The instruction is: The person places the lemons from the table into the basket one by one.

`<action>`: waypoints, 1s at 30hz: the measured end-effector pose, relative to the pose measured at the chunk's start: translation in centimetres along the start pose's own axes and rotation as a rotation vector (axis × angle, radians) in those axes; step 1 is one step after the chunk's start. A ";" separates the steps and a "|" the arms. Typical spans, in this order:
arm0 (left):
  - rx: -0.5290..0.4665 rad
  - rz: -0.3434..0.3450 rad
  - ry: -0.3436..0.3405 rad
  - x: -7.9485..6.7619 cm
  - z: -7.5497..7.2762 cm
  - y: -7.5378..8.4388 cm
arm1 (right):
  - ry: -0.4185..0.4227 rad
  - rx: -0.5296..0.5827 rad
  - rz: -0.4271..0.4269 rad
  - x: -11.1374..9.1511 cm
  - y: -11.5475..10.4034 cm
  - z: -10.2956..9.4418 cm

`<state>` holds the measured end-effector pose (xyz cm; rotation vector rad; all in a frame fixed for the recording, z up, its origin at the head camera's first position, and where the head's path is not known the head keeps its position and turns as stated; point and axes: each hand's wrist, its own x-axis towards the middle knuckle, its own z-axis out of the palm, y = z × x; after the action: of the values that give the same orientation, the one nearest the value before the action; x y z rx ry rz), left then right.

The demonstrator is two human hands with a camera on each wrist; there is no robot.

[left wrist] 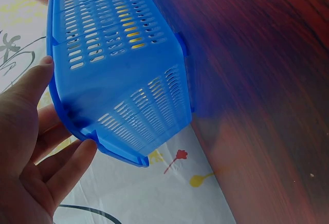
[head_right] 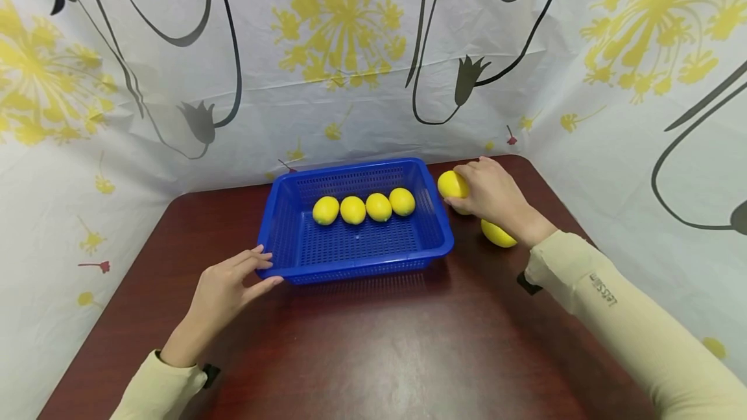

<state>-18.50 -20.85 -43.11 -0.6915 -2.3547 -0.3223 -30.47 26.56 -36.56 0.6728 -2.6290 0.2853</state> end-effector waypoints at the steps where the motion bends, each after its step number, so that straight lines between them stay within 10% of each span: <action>1: -0.001 0.002 0.001 0.0 0.0 0.0 | 0.005 0.001 -0.005 0.1 -0.1 -0.1; 30: -0.002 -0.007 -0.002 0.0 0.1 0.0 | -0.010 0.049 -0.090 4.5 -4.7 0.5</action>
<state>-18.53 -20.84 -43.20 -0.6850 -2.3599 -0.3268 -31.91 20.46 -34.55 0.8082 -2.5997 0.3216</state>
